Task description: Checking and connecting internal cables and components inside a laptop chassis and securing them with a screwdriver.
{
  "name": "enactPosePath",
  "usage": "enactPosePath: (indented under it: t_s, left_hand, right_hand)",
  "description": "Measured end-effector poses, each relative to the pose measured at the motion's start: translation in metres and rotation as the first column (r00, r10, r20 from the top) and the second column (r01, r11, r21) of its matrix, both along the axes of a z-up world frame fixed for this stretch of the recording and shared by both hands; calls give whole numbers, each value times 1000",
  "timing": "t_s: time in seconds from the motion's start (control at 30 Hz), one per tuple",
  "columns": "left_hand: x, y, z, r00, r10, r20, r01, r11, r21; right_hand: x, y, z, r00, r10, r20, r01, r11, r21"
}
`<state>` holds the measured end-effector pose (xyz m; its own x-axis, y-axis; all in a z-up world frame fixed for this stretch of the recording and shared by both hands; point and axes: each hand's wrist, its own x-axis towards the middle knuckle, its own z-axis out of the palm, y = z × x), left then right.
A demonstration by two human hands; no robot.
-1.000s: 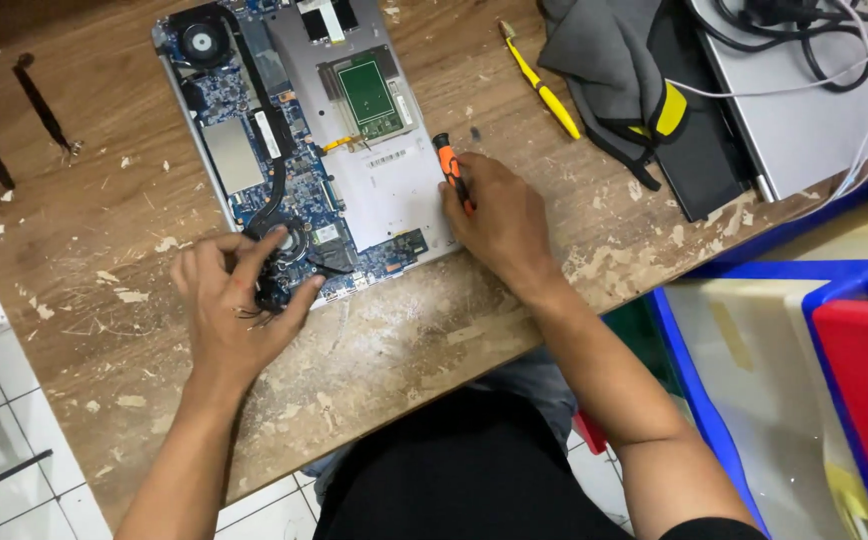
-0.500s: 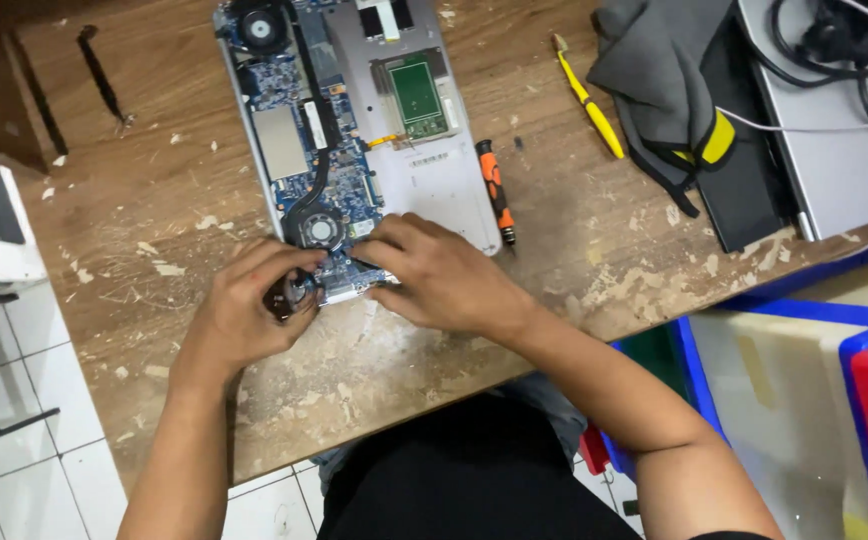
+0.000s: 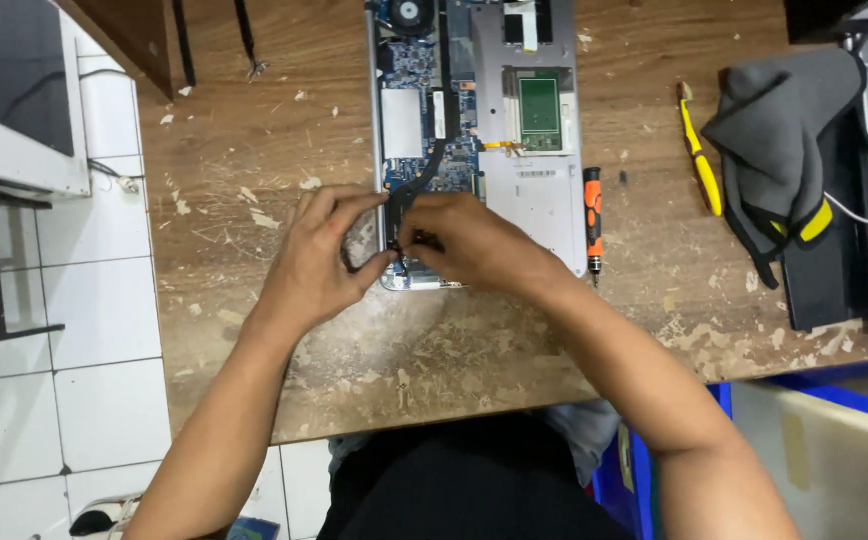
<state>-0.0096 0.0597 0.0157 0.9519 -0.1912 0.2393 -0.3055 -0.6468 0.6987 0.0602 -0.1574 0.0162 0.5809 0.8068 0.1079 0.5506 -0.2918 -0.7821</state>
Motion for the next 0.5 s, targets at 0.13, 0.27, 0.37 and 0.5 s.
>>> enactPosePath:
  t_s: [0.13,0.27,0.37,0.5]
  left_hand:
    - [-1,4,0,998,1,-64,4,996,86]
    - [-3,7,5,993,-2,-117,11,997,76]
    - [-4,8,6,990,5,-143,5,997,71]
    - [-2,11,0,993,-25,-116,31,998,52]
  right_hand:
    - [4,7,19,999,-9,-33,6,996,-90]
    - [7,8,24,999,32,-13,-34,989,-146]
    - [7,9,31,997,73,-35,-78,983,-164]
    - [7,11,30,998,61,-11,-62,981,-181]
